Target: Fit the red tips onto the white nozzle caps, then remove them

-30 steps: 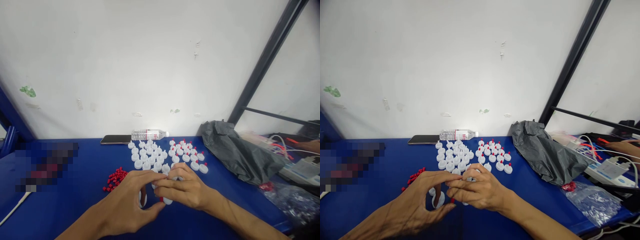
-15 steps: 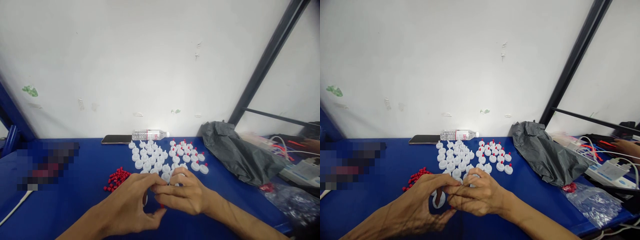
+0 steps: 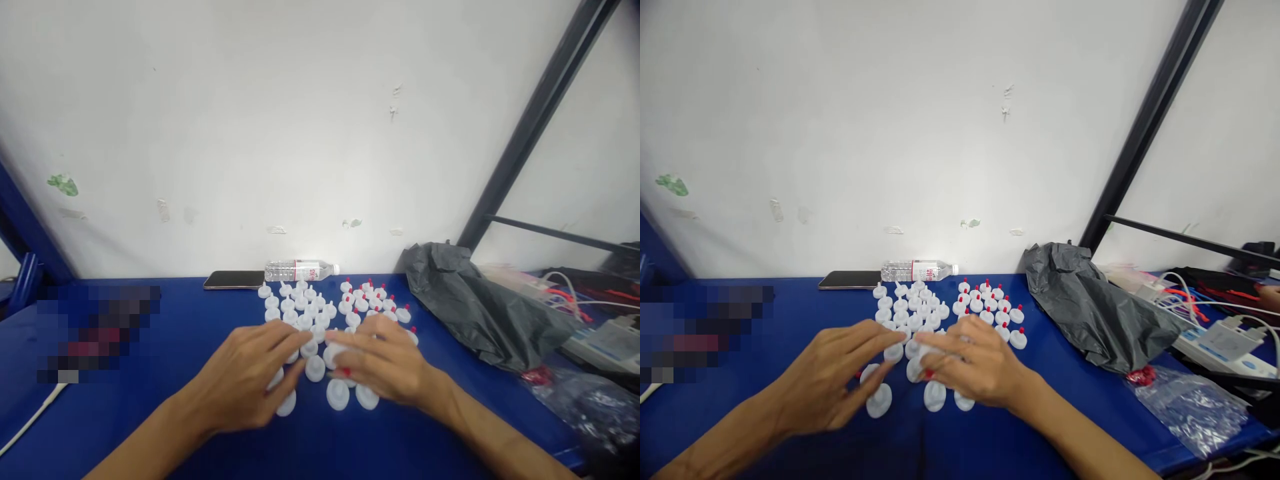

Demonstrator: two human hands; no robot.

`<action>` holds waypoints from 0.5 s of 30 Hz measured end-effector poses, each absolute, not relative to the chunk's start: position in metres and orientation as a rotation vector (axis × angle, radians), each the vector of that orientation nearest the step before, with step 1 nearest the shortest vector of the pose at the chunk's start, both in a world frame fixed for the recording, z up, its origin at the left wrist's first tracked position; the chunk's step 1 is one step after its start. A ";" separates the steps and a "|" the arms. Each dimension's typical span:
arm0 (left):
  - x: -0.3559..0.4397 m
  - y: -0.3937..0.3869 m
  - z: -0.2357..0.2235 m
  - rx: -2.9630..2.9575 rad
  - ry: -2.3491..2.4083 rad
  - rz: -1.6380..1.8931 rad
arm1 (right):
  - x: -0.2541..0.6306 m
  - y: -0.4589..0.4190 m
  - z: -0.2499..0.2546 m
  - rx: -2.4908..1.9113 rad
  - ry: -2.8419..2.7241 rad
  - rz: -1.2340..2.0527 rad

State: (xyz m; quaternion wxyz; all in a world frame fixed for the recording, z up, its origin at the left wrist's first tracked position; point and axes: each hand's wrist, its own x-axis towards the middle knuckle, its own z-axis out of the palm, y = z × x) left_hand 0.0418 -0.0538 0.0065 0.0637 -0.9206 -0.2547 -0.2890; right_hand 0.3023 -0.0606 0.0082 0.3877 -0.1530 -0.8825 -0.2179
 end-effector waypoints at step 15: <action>0.014 -0.015 0.006 -2.553 -1.309 -0.702 | 0.368 -0.026 0.024 -1.542 -2.401 -0.187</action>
